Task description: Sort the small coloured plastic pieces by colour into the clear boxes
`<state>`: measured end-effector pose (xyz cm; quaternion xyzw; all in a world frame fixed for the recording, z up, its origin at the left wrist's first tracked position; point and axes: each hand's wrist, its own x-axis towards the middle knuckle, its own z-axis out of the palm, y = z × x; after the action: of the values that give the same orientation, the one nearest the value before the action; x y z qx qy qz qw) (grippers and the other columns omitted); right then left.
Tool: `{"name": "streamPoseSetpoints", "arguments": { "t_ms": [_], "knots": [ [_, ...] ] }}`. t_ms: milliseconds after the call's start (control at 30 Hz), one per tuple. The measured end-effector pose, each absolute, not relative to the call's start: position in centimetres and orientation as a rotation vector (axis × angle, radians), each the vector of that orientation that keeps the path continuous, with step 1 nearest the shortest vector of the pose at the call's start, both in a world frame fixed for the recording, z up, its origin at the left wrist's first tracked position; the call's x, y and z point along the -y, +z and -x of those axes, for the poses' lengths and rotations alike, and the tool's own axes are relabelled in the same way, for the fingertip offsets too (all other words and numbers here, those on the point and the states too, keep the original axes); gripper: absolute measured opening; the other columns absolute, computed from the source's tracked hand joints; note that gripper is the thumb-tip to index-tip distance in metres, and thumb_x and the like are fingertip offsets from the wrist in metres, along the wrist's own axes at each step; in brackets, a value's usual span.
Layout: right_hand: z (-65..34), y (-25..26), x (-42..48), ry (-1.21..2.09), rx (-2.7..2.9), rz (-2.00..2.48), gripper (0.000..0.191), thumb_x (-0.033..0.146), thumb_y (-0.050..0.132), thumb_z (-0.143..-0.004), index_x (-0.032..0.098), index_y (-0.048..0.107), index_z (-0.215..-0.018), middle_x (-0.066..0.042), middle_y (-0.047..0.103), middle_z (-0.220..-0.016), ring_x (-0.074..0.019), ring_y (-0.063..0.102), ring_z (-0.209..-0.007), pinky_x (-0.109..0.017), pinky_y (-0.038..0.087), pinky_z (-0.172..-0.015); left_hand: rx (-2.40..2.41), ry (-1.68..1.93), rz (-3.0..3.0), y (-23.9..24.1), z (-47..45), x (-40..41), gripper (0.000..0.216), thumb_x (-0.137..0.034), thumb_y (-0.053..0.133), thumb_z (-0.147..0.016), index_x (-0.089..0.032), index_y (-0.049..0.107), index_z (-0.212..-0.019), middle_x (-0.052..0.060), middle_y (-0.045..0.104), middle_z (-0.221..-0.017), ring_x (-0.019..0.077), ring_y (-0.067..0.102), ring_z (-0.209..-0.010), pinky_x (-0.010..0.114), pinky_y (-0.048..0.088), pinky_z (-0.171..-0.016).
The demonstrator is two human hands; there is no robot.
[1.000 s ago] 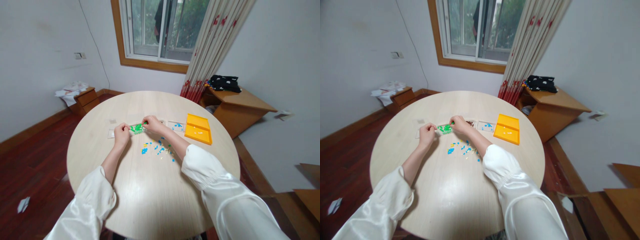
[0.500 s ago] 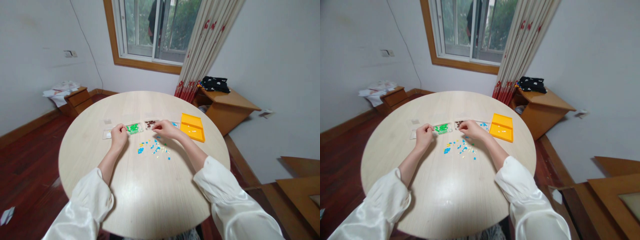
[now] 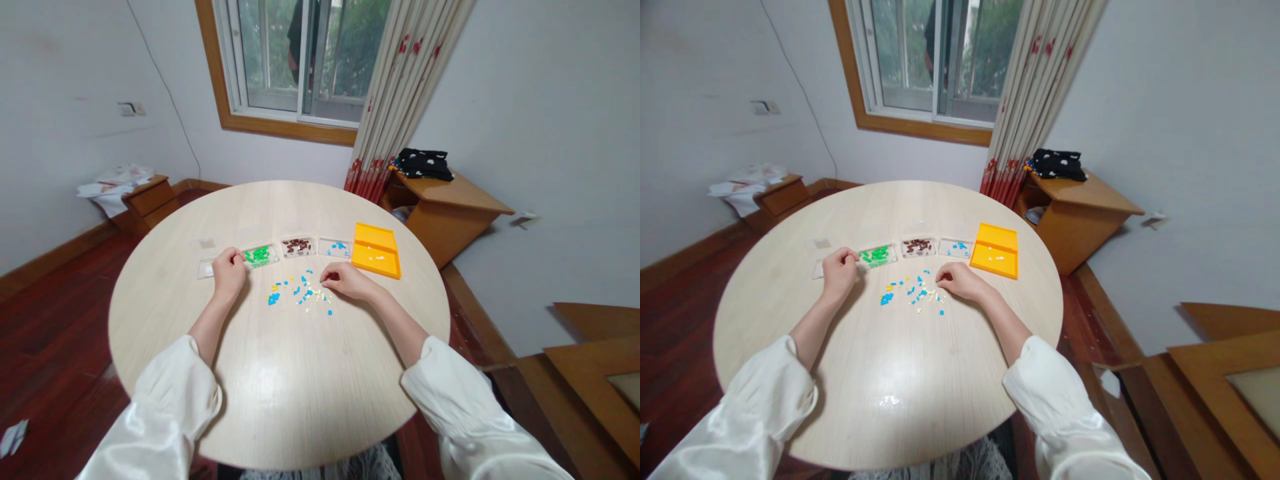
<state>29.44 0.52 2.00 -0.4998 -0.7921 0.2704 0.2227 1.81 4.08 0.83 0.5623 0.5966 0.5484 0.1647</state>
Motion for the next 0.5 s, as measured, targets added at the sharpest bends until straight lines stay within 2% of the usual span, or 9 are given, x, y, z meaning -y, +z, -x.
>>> {"name": "streamPoseSetpoints", "arguments": {
  "t_ms": [133,267,500],
  "knots": [
    [-28.6,2.9,-1.5,0.809,2.11,1.401,0.009,0.012,0.059,-0.071,0.01,0.066,-0.077,-0.003,0.063,-0.068,-0.0106,0.056,-0.063,-0.024,0.044,-0.063,-1.706,1.575,-1.582,0.8,-1.7,-4.2,0.019,-0.01,0.038,-0.061,-0.02,0.05,-0.051,-0.002,0.044,-0.046,0.0142,0.048,-0.055,0.024,0.035,-0.055],
    [-25.1,4.2,-3.9,0.85,2.128,1.216,0.008,0.01,0.058,-0.071,0.01,0.065,-0.075,-0.003,0.063,-0.069,-0.0092,0.056,-0.063,-0.023,0.044,-0.063,-1.716,1.585,-1.569,0.7,-1.6,-4.2,0.019,-0.01,0.037,-0.062,-0.02,0.049,-0.05,-0.002,0.044,-0.046,0.0141,0.048,-0.055,0.024,0.035,-0.055],
    [-16.9,4.9,-8.9,0.624,2.191,1.118,0.013,0.005,0.056,-0.07,0.008,0.067,-0.077,-0.003,0.066,-0.072,-0.0104,0.057,-0.067,-0.022,0.043,-0.065,-1.699,1.601,-1.578,0.7,-1.6,-4.0,0.018,-0.012,0.037,-0.062,-0.02,0.047,-0.05,-0.002,0.046,-0.048,0.0146,0.048,-0.056,0.024,0.035,-0.057]
  ]
}}
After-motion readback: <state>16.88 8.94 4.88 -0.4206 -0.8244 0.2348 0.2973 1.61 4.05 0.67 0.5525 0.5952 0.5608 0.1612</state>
